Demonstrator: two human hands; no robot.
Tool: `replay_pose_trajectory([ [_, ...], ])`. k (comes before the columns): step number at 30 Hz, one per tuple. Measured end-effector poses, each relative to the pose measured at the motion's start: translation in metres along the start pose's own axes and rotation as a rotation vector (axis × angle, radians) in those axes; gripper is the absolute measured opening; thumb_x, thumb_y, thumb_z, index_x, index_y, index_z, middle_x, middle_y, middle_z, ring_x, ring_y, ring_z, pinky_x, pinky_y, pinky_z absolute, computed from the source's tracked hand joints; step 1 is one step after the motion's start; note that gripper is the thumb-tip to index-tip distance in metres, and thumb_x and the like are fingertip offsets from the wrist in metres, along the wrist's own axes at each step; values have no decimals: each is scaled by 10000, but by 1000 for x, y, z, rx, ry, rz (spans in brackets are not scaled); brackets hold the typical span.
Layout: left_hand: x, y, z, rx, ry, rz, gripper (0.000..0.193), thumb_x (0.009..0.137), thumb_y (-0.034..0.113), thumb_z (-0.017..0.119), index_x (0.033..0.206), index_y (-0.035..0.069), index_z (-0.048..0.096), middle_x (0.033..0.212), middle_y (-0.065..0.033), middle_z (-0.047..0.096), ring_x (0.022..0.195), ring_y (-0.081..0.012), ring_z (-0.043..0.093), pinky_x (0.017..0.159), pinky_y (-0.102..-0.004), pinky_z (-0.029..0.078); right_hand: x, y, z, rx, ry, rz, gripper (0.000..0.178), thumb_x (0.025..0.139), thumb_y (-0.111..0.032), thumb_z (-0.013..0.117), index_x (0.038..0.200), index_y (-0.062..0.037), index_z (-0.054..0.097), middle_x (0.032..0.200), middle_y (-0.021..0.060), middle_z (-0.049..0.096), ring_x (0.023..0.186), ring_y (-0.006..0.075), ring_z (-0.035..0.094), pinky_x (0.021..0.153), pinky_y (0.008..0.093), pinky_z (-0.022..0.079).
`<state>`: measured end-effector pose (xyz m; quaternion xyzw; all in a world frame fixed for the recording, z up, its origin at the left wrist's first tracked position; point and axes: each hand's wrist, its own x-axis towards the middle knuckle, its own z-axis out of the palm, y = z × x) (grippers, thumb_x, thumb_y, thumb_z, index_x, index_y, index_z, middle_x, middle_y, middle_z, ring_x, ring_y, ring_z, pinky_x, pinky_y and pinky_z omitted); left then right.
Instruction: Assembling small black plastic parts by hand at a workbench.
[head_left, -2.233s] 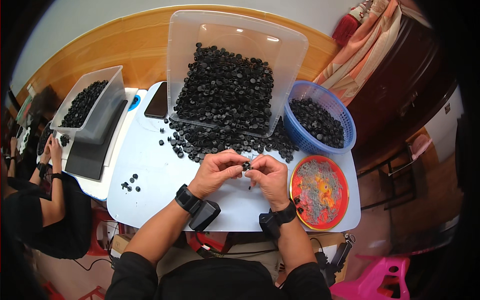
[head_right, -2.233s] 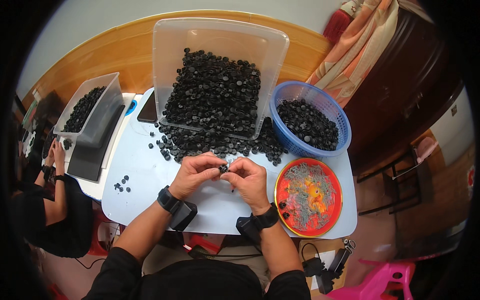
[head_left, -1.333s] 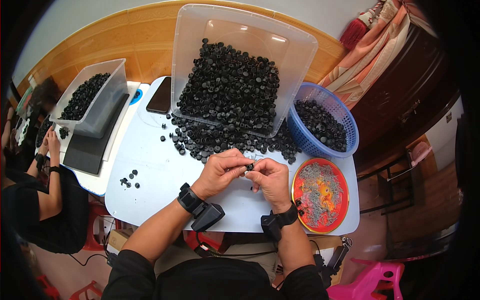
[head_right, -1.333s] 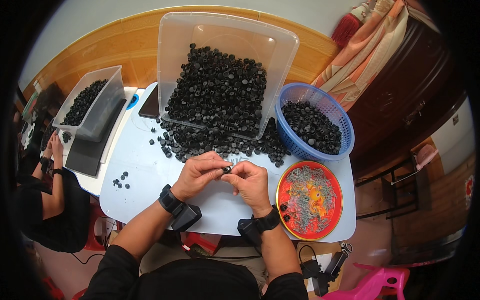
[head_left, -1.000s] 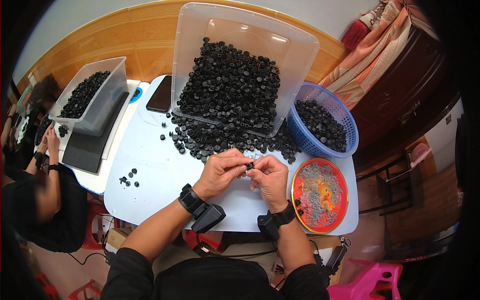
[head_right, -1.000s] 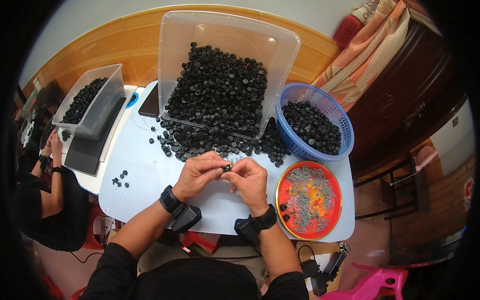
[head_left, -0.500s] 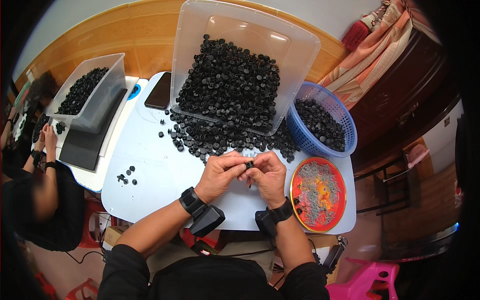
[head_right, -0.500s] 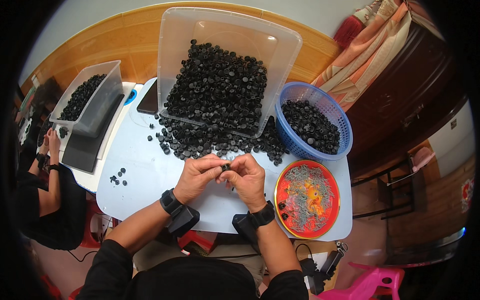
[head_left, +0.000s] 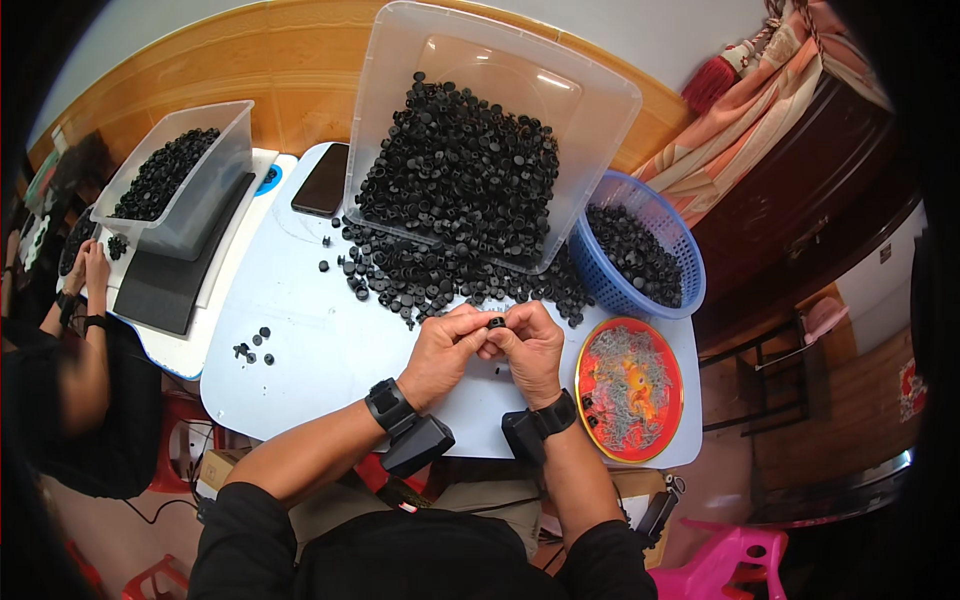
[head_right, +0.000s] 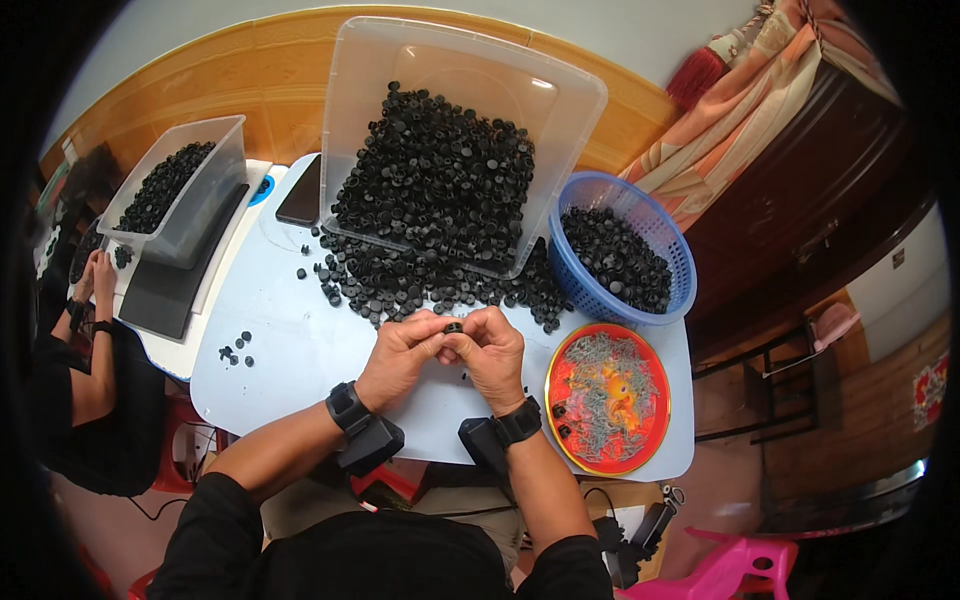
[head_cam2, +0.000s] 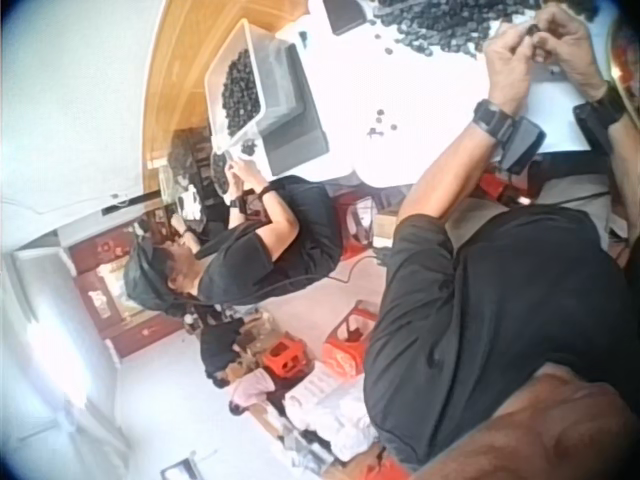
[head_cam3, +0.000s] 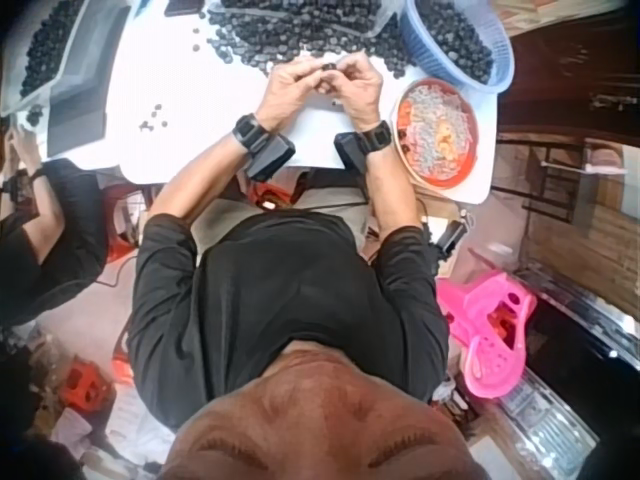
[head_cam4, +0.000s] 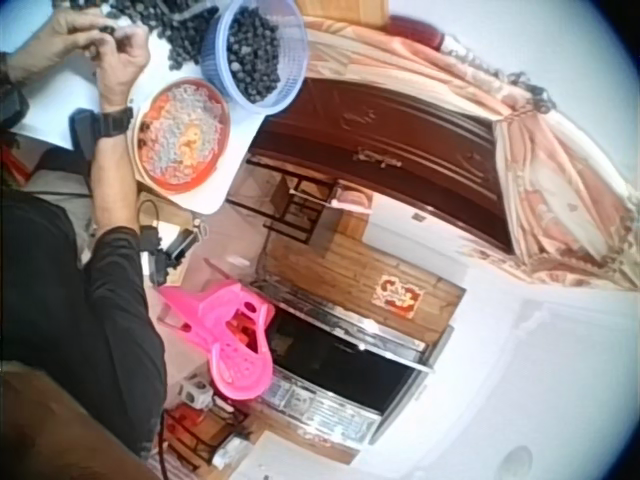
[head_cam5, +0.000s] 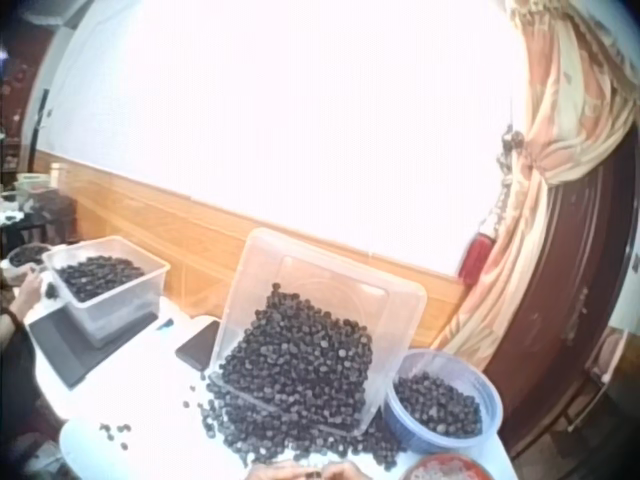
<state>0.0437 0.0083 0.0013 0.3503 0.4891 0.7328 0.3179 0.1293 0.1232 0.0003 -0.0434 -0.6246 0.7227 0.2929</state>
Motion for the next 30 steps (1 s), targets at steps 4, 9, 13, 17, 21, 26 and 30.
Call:
replay_pose_trajectory([
  [4, 1, 0, 0, -22, -22, -8, 253, 870, 0, 493, 1109, -32, 569, 916, -49, 539, 763, -108, 552, 702, -222, 472, 1, 1, 3, -11, 69, -6, 204, 782, -17, 652, 820, -35, 453, 756, 56, 561, 605, 122, 579, 512, 229, 505],
  [9, 7, 2, -8, -110, -84, -49, 251, 875, -1, 480, 1108, -55, 556, 964, -52, 533, 785, -110, 548, 712, -226, 468, 2, -5, 8, -126, 95, -85, 277, 778, 2, 650, 1020, -6, 516, 765, 40, 582, 645, 97, 580, 549, 203, 466],
  [13, 9, 2, -12, -254, -99, -143, 213, 877, 34, 502, 1053, -60, 578, 894, -62, 564, 745, -105, 548, 683, -220, 467, -1, -8, 3, -184, 11, -54, 339, 779, -2, 643, 1101, -1, 536, 817, 58, 607, 654, 99, 584, 558, 197, 459],
  [17, 10, 1, -15, -271, -66, -216, 183, 872, 78, 538, 993, -46, 598, 782, -53, 600, 663, -93, 545, 630, -209, 468, -2, -14, 7, -119, -9, 15, 322, 774, 11, 636, 1086, 20, 558, 785, 65, 613, 644, 104, 585, 539, 198, 471],
  [21, 10, 3, -15, -317, -72, -245, 168, 873, 94, 544, 955, -38, 608, 776, -52, 613, 632, -82, 544, 593, -198, 462, -4, -20, 4, -149, -22, 106, 304, 815, -60, 618, 1099, 28, 552, 757, 70, 605, 611, 105, 573, 504, 212, 476],
  [26, 10, 8, -14, -335, -106, -303, 162, 875, 121, 550, 907, -16, 631, 740, -36, 618, 594, -55, 538, 536, -166, 431, -5, -18, 2, 292, 29, 329, 398, 901, -302, 503, 1061, 59, 547, 677, 65, 556, 517, 113, 509, 445, 230, 452],
  [30, 10, 11, -13, -331, -116, -343, 158, 867, 122, 560, 896, -14, 636, 718, -25, 614, 571, -54, 536, 520, -159, 423, -5, -27, 1, 364, 91, 431, 436, 909, -352, 468, 1023, 62, 545, 647, 56, 531, 501, 112, 483, 430, 232, 429],
])
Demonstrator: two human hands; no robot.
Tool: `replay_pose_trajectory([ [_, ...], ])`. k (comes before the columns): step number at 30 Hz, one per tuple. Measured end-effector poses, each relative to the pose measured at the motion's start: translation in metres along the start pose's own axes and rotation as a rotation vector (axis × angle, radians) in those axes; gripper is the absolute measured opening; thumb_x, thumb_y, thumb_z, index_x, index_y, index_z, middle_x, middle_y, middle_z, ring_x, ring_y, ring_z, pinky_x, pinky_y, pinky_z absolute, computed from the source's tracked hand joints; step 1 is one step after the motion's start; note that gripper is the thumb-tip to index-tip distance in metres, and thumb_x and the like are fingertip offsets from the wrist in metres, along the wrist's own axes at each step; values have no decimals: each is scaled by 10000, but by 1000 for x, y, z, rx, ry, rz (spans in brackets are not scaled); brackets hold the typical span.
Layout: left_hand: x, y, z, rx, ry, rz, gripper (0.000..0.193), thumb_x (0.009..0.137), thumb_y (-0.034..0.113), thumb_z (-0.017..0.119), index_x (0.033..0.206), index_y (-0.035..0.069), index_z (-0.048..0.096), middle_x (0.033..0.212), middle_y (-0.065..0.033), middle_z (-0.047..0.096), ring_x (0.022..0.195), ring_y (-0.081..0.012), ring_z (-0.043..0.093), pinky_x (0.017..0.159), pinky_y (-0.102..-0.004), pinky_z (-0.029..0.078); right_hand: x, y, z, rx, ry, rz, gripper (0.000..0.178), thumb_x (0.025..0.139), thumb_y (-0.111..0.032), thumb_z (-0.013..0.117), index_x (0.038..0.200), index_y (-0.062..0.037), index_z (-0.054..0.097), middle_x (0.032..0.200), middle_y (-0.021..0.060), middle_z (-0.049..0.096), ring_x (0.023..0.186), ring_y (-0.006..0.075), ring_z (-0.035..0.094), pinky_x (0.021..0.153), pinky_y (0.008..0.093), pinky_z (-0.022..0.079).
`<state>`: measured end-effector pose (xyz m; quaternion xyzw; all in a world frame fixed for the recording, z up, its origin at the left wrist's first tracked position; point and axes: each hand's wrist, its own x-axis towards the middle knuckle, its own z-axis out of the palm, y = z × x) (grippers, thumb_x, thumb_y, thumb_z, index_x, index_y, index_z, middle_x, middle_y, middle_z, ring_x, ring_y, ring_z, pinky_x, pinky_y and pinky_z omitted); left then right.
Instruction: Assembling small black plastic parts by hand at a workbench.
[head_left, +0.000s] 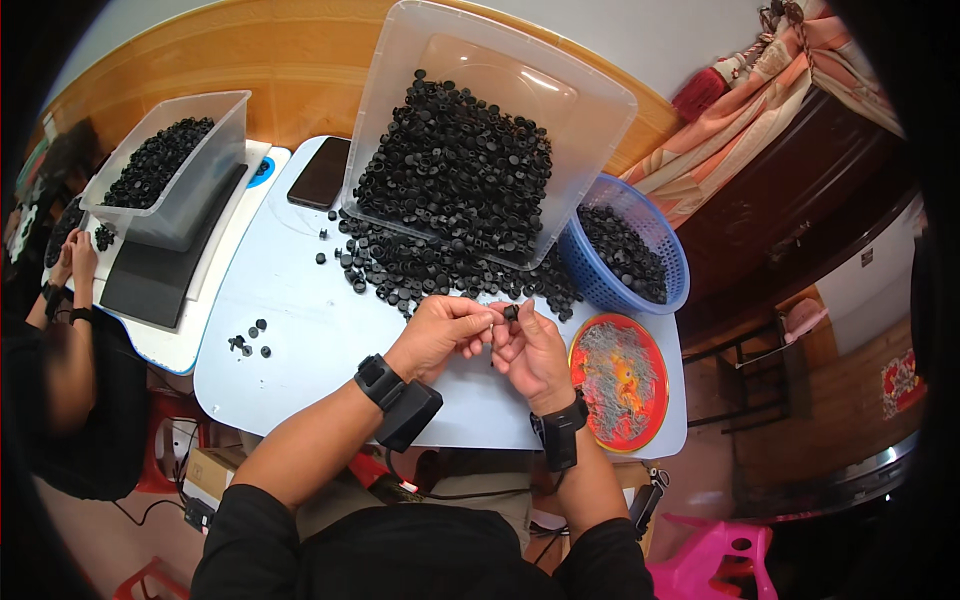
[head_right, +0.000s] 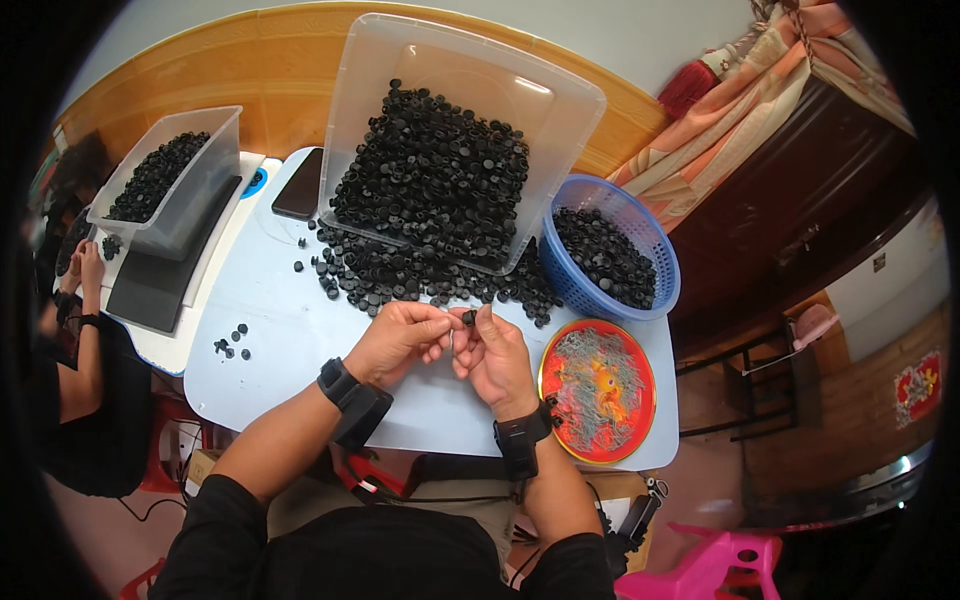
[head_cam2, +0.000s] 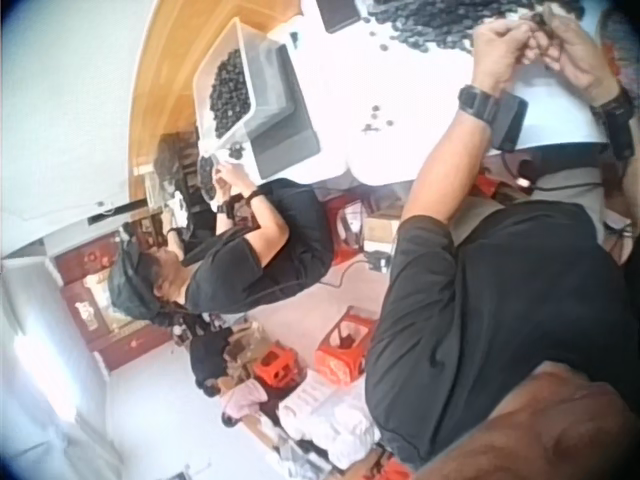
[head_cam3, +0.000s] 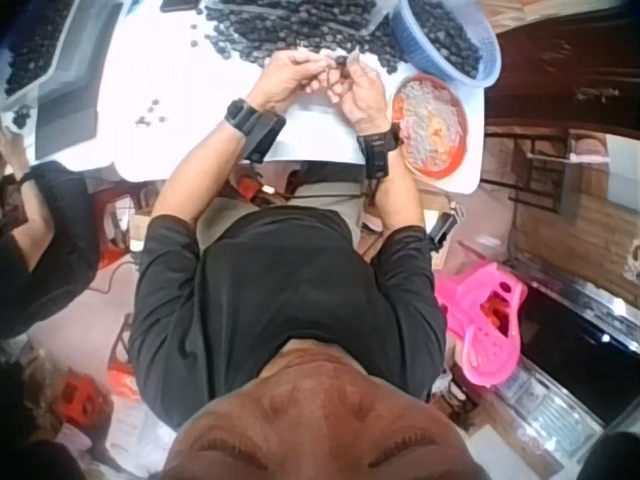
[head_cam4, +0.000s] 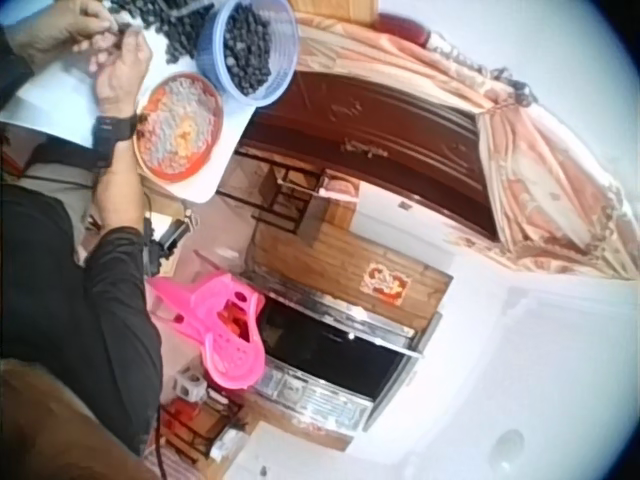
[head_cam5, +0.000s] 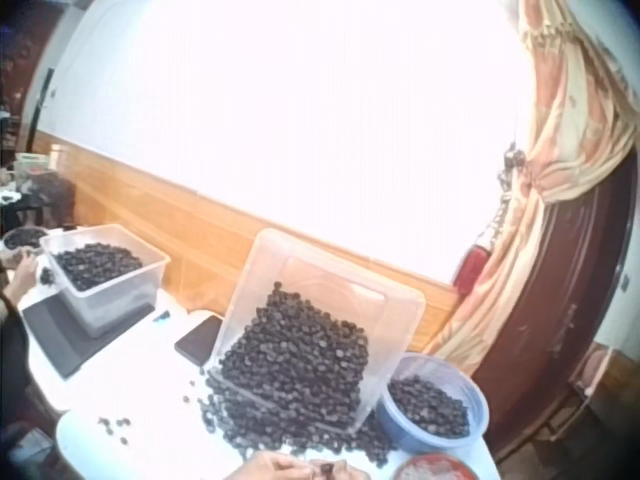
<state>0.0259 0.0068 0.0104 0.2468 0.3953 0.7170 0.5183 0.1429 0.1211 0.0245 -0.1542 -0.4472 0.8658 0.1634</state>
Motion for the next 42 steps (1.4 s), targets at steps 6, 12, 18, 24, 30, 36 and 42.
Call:
replay_pose_trajectory([
  [6, 0, 0, -8, -65, 100, -12, 141, 855, 107, 568, 901, -8, 636, 663, -19, 591, 536, -58, 518, 492, -169, 406, -8, -18, 6, -3, 35, 60, 521, 886, -464, 445, 968, 38, 555, 623, 31, 474, 510, 108, 382, 417, 229, 334],
  [12, 1, -1, -9, -116, 119, -18, 130, 852, 109, 572, 882, -1, 634, 651, -17, 583, 530, -68, 513, 484, -174, 391, -15, -32, 8, -2, 81, 84, 493, 876, -456, 471, 956, 23, 557, 615, 27, 462, 507, 109, 376, 419, 228, 328],
  [18, 0, 2, -11, -110, 134, -4, 125, 846, 108, 575, 875, 0, 633, 654, -16, 584, 533, -75, 515, 479, -176, 381, -19, -37, 12, 23, 97, 86, 387, 892, -362, 505, 986, 12, 540, 644, 25, 469, 520, 94, 385, 434, 219, 335],
  [24, 0, 3, -13, -104, 153, -6, 124, 851, 105, 565, 878, 2, 630, 655, -12, 577, 533, -72, 510, 480, -173, 380, -19, -43, 12, -13, 96, -48, 263, 906, -241, 511, 952, 17, 530, 635, 23, 497, 472, 87, 432, 379, 224, 383],
  [30, 2, 8, -20, -133, 212, 40, 124, 857, 108, 558, 878, 9, 629, 654, -3, 571, 537, -60, 500, 482, -168, 379, -13, -70, 8, -205, 174, -296, 201, 902, -193, 515, 882, 7, 519, 578, -9, 434, 416, 65, 392, 324, 224, 381],
  [36, 1, 12, -20, -149, 236, 53, 126, 861, 106, 550, 885, 10, 629, 661, 4, 568, 540, -52, 492, 487, -160, 377, 3, -115, -25, -414, 389, -550, 174, 888, -159, 531, 844, 10, 530, 549, -18, 416, 404, 58, 390, 312, 211, 375],
  [42, 3, 13, -20, -111, 253, 94, 134, 865, 99, 538, 885, 1, 627, 662, 4, 564, 550, -45, 491, 485, -156, 378, 15, -146, -70, -723, 697, -632, 281, 839, -80, 586, 1054, 78, 498, 634, 41, 531, 466, 68, 482, 353, 211, 433],
])
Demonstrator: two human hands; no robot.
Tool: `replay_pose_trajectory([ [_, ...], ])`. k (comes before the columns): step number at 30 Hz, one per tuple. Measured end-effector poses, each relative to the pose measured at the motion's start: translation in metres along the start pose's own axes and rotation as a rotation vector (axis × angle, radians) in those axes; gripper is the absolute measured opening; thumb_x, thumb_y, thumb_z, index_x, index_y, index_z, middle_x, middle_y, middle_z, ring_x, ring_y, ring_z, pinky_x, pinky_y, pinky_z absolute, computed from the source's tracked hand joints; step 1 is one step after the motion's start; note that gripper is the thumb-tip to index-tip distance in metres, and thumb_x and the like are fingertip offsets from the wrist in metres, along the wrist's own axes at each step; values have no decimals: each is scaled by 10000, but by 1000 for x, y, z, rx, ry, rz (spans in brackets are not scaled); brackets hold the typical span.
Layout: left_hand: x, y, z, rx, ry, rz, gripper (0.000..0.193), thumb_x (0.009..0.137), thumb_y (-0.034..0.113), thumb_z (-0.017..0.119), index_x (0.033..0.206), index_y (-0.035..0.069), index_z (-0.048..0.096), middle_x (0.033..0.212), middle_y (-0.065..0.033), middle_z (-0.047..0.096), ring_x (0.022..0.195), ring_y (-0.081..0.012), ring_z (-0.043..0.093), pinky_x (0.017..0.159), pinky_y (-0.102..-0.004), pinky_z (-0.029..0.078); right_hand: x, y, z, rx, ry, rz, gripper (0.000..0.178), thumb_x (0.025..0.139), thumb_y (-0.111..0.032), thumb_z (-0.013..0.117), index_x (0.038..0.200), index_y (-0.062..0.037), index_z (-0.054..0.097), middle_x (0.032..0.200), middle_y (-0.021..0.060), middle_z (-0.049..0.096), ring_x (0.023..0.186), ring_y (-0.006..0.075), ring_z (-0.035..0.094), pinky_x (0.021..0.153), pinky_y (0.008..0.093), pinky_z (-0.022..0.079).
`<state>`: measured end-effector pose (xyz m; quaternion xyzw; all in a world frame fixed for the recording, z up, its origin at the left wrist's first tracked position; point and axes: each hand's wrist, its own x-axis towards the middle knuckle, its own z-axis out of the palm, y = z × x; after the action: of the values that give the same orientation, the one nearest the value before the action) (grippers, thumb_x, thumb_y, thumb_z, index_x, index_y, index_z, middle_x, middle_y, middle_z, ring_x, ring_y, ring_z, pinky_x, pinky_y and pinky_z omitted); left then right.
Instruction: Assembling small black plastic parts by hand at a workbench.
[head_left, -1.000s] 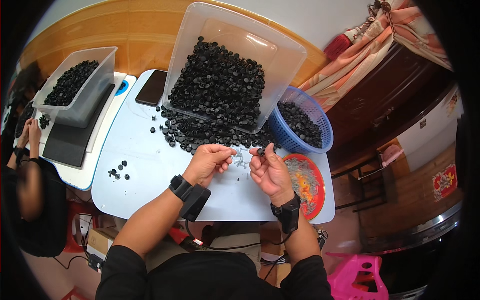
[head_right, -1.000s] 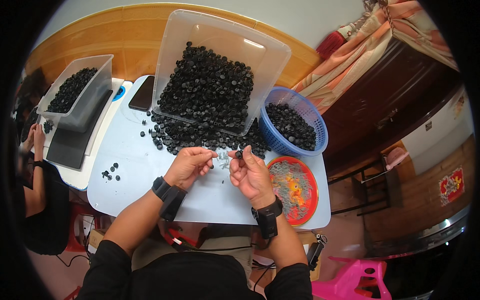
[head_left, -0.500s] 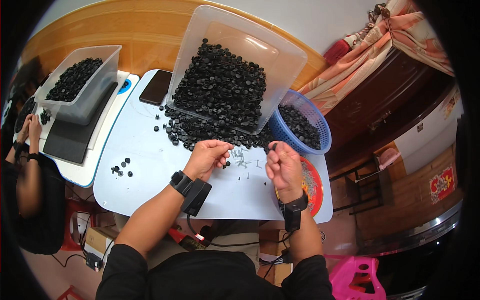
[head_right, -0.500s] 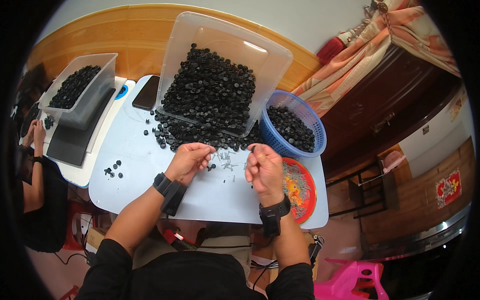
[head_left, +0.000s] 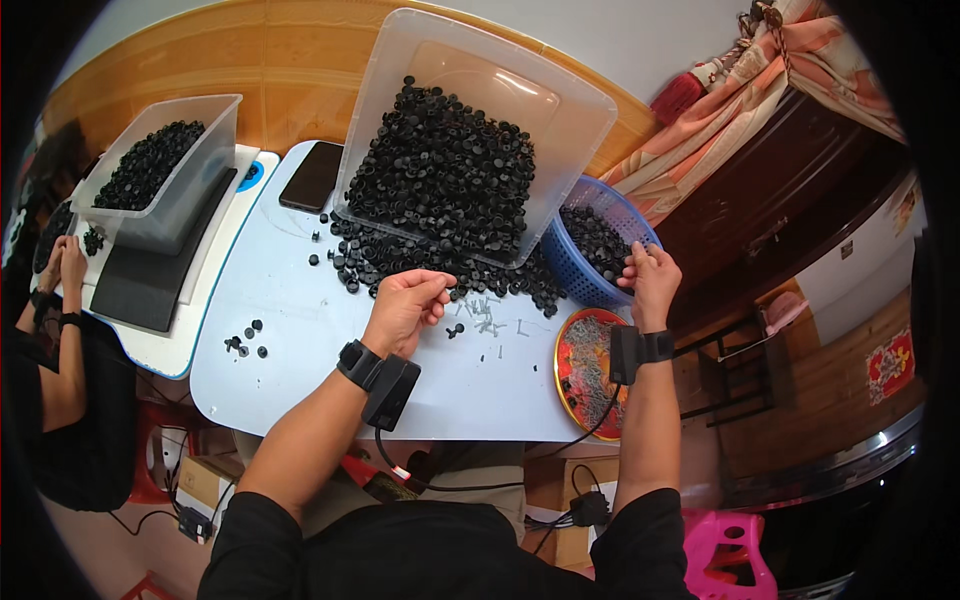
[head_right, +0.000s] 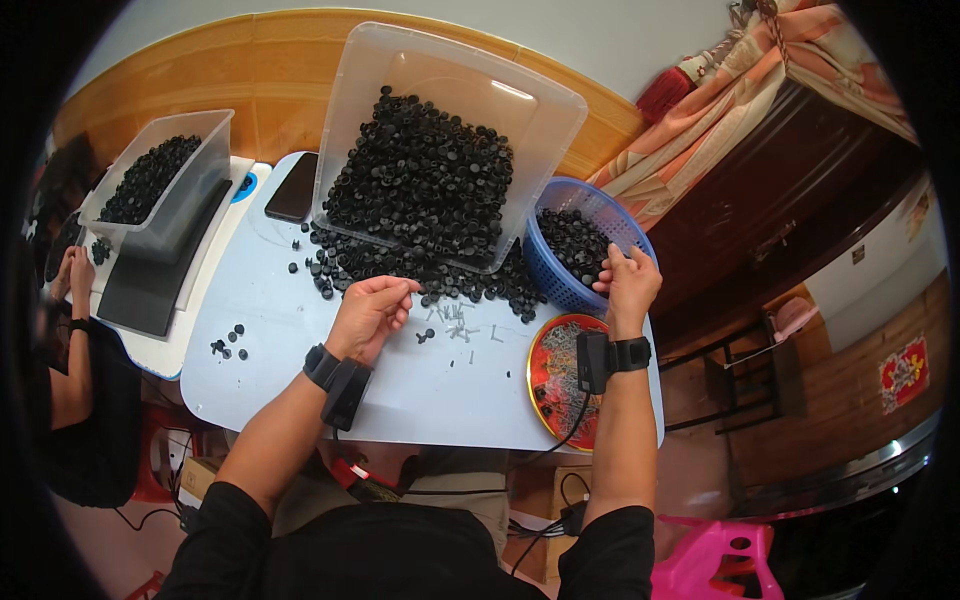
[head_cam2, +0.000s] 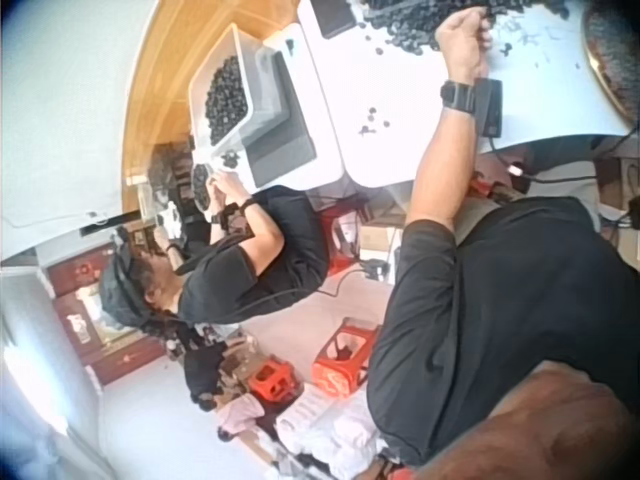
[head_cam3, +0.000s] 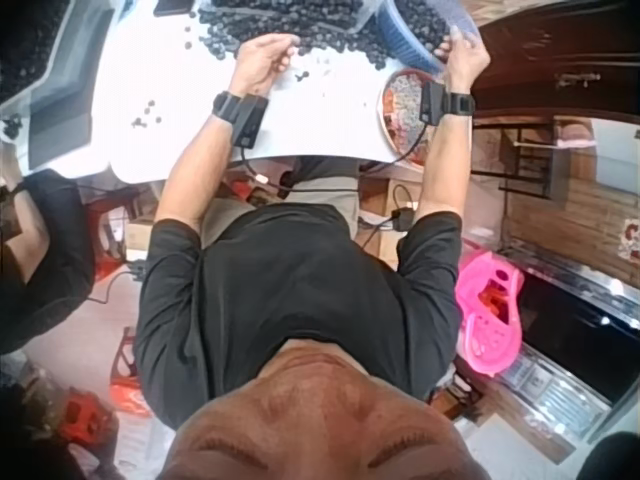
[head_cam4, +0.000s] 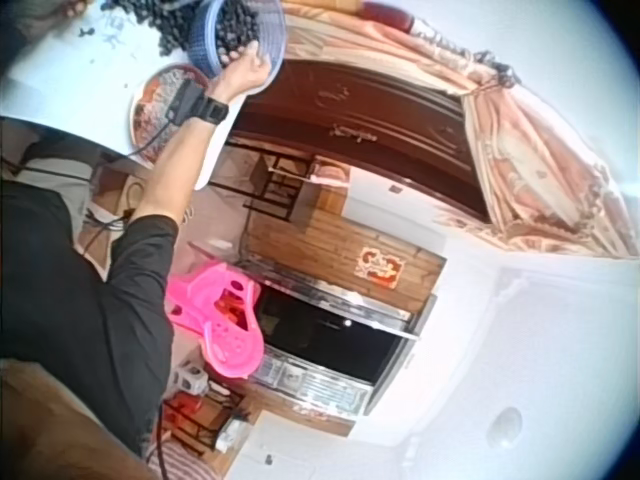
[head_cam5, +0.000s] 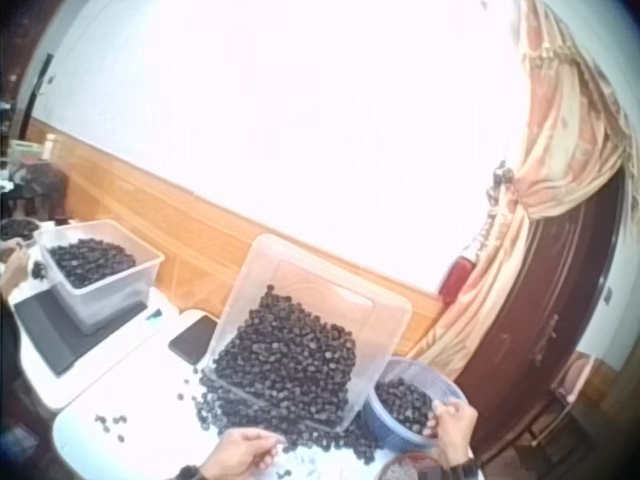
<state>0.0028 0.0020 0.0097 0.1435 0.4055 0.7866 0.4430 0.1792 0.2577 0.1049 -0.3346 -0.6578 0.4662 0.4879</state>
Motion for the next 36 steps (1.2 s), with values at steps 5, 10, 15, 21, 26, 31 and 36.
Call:
replay_pose_trajectory([
  [5, 1, 1, -4, 7, 49, 28, 135, 864, 100, 544, 881, -5, 626, 667, -2, 571, 550, -45, 497, 489, -154, 386, -18, 3, 20, -11, -5, -157, 354, 817, -42, 588, 1119, 94, 461, 707, 74, 573, 514, 80, 513, 404, 208, 461],
  [10, 3, -1, -2, 53, 61, 74, 130, 862, 94, 546, 881, -6, 627, 669, -3, 574, 540, -44, 498, 490, -153, 393, -71, 13, 60, -160, -668, -51, 94, 778, -42, 603, 864, -12, 627, 705, 23, 587, 524, 68, 534, 436, 206, 433],
  [15, 4, 0, -4, 132, 99, 107, 136, 862, 97, 548, 890, -7, 631, 667, 0, 572, 540, -41, 497, 478, -151, 386, -100, 34, 110, -524, -881, -474, 197, 690, -54, 650, 888, -49, 644, 782, 119, 606, 713, 273, 598, 632, 346, 468],
  [21, 5, -2, -3, 182, 83, 114, 138, 856, 107, 554, 891, 2, 636, 675, 1, 576, 548, -40, 497, 480, -153, 387, -97, 57, 125, -653, -842, -617, 199, 684, -63, 649, 883, -52, 646, 763, 109, 609, 684, 254, 595, 624, 344, 465],
  [26, 2, -3, 4, 287, 94, 181, 152, 856, 129, 563, 932, 16, 631, 747, -11, 601, 596, -57, 524, 530, -158, 409, -95, 41, 111, -157, -854, -158, 166, 698, -54, 666, 860, -23, 650, 667, 38, 604, 583, 105, 543, 545, 242, 432],
  [31, 1, -6, 4, 200, -137, 71, 169, 859, 100, 562, 989, -2, 598, 805, -41, 616, 666, -89, 574, 585, -184, 457, -106, 28, 107, 105, -810, -44, 153, 701, -33, 685, 848, -14, 652, 666, -20, 587, 596, 25, 501, 540, 178, 401],
  [36, 3, -4, -2, 87, -132, 48, 134, 854, 64, 560, 963, -7, 593, 794, -61, 618, 677, -104, 585, 584, -197, 471, -112, 12, 107, 33, -814, -36, 118, 727, -19, 665, 843, -7, 647, 713, 0, 612, 639, 38, 536, 568, 179, 420],
])
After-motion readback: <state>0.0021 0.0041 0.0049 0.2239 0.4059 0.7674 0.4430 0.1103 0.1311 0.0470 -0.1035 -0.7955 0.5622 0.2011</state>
